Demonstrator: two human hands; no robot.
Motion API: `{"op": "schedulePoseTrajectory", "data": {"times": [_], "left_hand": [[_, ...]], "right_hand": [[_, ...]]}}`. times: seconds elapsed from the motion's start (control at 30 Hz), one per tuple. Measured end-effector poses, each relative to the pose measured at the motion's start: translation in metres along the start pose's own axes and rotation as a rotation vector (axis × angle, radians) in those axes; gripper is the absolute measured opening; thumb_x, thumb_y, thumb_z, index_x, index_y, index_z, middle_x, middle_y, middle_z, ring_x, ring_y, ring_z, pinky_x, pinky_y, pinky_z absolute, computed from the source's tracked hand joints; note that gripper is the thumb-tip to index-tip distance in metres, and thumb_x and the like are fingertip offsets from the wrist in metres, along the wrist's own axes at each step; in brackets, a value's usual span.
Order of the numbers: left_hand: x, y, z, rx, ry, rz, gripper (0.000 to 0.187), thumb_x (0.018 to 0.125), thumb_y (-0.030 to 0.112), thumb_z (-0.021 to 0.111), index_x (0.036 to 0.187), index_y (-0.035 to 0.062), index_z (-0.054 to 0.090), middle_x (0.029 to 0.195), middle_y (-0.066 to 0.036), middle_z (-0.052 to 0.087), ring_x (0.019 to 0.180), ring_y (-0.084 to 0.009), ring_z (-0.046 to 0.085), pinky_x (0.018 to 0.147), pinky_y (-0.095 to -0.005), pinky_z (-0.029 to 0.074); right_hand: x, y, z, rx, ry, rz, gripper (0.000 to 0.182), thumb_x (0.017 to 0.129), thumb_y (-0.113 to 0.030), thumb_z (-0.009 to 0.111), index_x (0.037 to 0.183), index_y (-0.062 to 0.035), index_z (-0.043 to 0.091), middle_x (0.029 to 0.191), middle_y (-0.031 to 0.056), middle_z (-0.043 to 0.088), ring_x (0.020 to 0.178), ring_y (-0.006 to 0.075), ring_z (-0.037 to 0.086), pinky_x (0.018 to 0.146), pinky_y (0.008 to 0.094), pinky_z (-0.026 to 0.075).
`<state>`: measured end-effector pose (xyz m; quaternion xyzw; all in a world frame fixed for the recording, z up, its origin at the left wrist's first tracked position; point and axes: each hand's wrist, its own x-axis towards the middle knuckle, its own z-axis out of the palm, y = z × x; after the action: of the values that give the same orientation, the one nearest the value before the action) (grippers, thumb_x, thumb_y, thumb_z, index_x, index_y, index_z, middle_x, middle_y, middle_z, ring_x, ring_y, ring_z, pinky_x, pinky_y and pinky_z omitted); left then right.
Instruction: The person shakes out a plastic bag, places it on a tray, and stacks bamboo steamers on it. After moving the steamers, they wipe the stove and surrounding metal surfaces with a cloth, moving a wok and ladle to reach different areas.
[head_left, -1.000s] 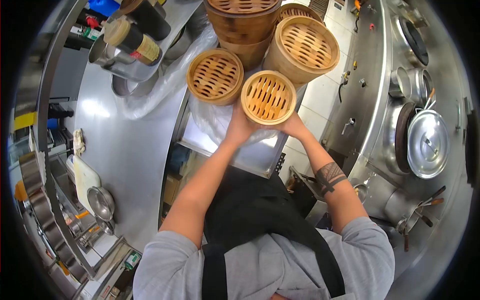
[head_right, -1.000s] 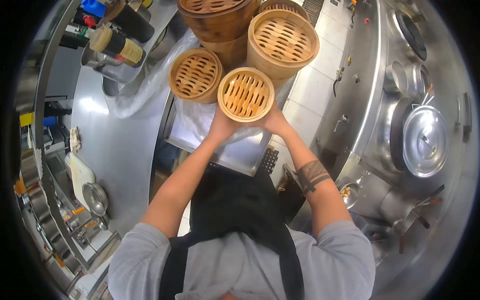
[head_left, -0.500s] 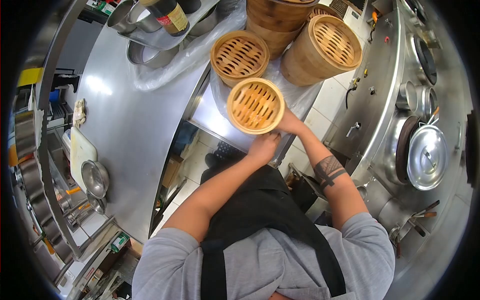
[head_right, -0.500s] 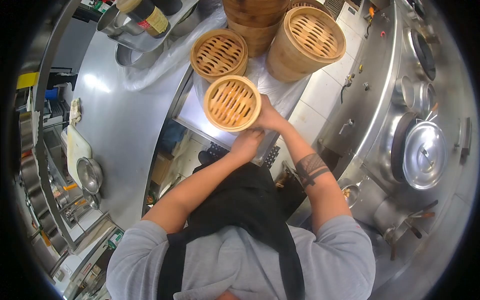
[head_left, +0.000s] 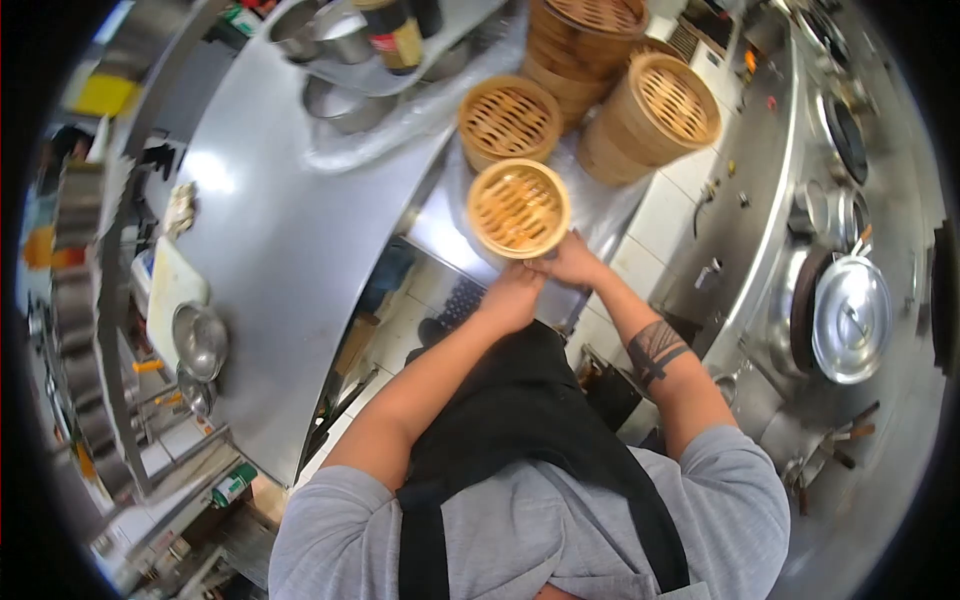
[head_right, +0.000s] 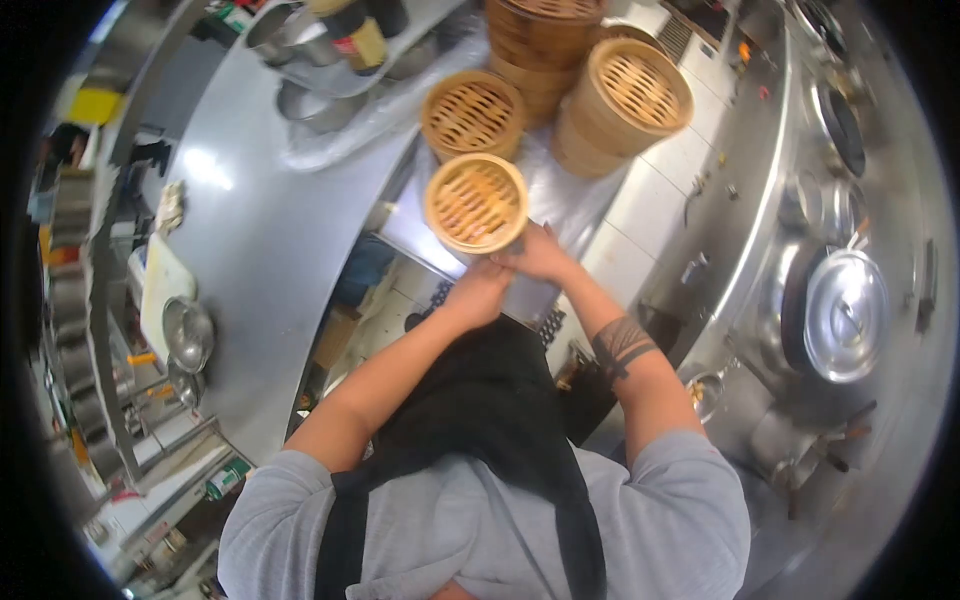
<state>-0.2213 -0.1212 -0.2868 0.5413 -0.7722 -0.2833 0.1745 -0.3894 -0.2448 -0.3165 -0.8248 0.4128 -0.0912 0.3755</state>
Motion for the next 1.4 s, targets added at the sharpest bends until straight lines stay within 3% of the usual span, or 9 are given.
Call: {"op": "schedulePoseTrajectory", "data": {"times": [0.13, 0.37, 0.53, 0.7, 0.87, 0.97, 1.13, 1.37, 1.4], "left_hand": [[-0.05, 0.028, -0.052, -0.06, -0.062, -0.017, 0.018, 0.085, 0.009, 0.064, 0.101, 0.0021, 0.064, 0.101, -0.022, 0.068, 0.098, -0.0424, 0.065, 0.087, -0.0507, 0.052], [-0.201, 0.061, -0.253, -0.098, 0.25, 0.195, 0.038, 0.092, 0.012, 0.069, 0.129, 0.0058, 0.066, 0.115, -0.015, 0.07, 0.106, -0.0358, 0.067, 0.089, -0.0465, 0.055], [-0.382, 0.086, -0.487, 0.661, 0.997, 0.242, 0.027, 0.081, 0.004, 0.076, 0.108, 0.0032, 0.071, 0.095, -0.01, 0.072, 0.083, -0.0286, 0.069, 0.074, -0.0403, 0.057], [-0.535, 0.153, -0.702, 1.206, 1.457, 0.012, 0.025, 0.084, 0.012, 0.075, 0.11, 0.013, 0.075, 0.107, -0.008, 0.074, 0.09, -0.0273, 0.07, 0.076, -0.0386, 0.058], [-0.641, 0.101, -0.888, 1.531, 1.235, -0.427, 0.06, 0.089, 0.044, 0.073, 0.132, 0.0039, 0.066, 0.123, -0.019, 0.071, 0.112, -0.0343, 0.067, 0.099, -0.0431, 0.052], [-0.649, 0.106, -0.886, 0.905, 1.056, -0.872, 0.068, 0.082, 0.045, 0.08, 0.132, 0.0011, 0.066, 0.126, -0.02, 0.069, 0.116, -0.0337, 0.065, 0.1, -0.0423, 0.051], [-0.654, 0.125, -0.878, 0.856, 0.959, -0.682, 0.066, 0.074, 0.038, 0.09, 0.126, 0.0016, 0.069, 0.135, -0.018, 0.064, 0.12, -0.0295, 0.063, 0.102, -0.0398, 0.051], [-0.565, 0.178, -0.795, 0.842, 0.819, 0.227, 0.029, 0.084, 0.004, 0.079, 0.111, 0.002, 0.068, 0.151, -0.01, 0.056, 0.137, -0.0236, 0.052, 0.11, -0.0396, 0.046], [-0.545, 0.184, -0.781, 0.94, 0.707, 0.236, 0.03, 0.085, 0.004, 0.078, 0.113, 0.0021, 0.067, 0.152, -0.01, 0.055, 0.139, -0.0232, 0.051, 0.112, -0.0398, 0.045]], "right_hand": [[-0.011, -0.052, 0.002, 0.048, -0.032, 0.067, 0.061, 0.087, -0.041, 0.076, 0.136, -0.0068, 0.062, 0.134, 0.0206, 0.067, 0.129, 0.0396, 0.059, 0.108, 0.0494, 0.044], [-0.056, -0.05, 0.003, -0.597, -0.258, 0.187, 0.108, 0.084, -0.07, 0.065, 0.154, 0.0075, 0.038, 0.161, 0.0272, 0.038, 0.151, 0.0415, 0.034, 0.12, 0.07, 0.016], [-0.053, -0.316, -0.061, -0.401, -1.012, -0.067, 0.101, 0.089, -0.076, 0.06, 0.153, 0.0004, 0.045, 0.139, 0.027, 0.062, 0.129, 0.0372, 0.062, 0.11, 0.037, 0.046], [-0.033, -0.581, -0.119, -0.411, -0.486, -0.714, 0.079, 0.085, -0.049, 0.081, 0.145, -0.0052, 0.056, 0.12, 0.021, 0.071, 0.104, 0.036, 0.071, 0.094, 0.0392, 0.056], [-0.021, -0.792, -0.117, -0.077, -0.008, -1.295, 0.038, 0.092, -0.022, 0.076, 0.125, -0.0045, 0.071, 0.11, 0.0141, 0.076, 0.1, 0.0241, 0.073, 0.088, 0.0363, 0.057], [-0.009, -0.868, -0.098, -0.054, 0.11, -1.336, 0.037, 0.094, -0.026, 0.075, 0.123, -0.0034, 0.071, 0.11, 0.0131, 0.076, 0.098, 0.0235, 0.072, 0.087, 0.0357, 0.056], [0.003, -0.907, -0.069, -0.109, 0.263, -1.44, 0.041, 0.095, -0.033, 0.073, 0.125, -0.0044, 0.07, 0.122, 0.0147, 0.07, 0.114, 0.0313, 0.067, 0.099, 0.0408, 0.052], [-0.018, -0.855, -0.086, 0.175, 0.845, -1.534, 0.055, 0.084, -0.026, 0.086, 0.132, -0.009, 0.065, 0.131, 0.0167, 0.061, 0.124, 0.034, 0.059, 0.102, 0.0427, 0.052], [-0.006, -0.862, -0.08, 0.113, 1.248, -1.405, 0.1, 0.086, -0.063, 0.076, 0.158, -0.0081, 0.034, 0.137, 0.0174, 0.056, 0.133, 0.0287, 0.049, 0.109, 0.0489, 0.045]]}}
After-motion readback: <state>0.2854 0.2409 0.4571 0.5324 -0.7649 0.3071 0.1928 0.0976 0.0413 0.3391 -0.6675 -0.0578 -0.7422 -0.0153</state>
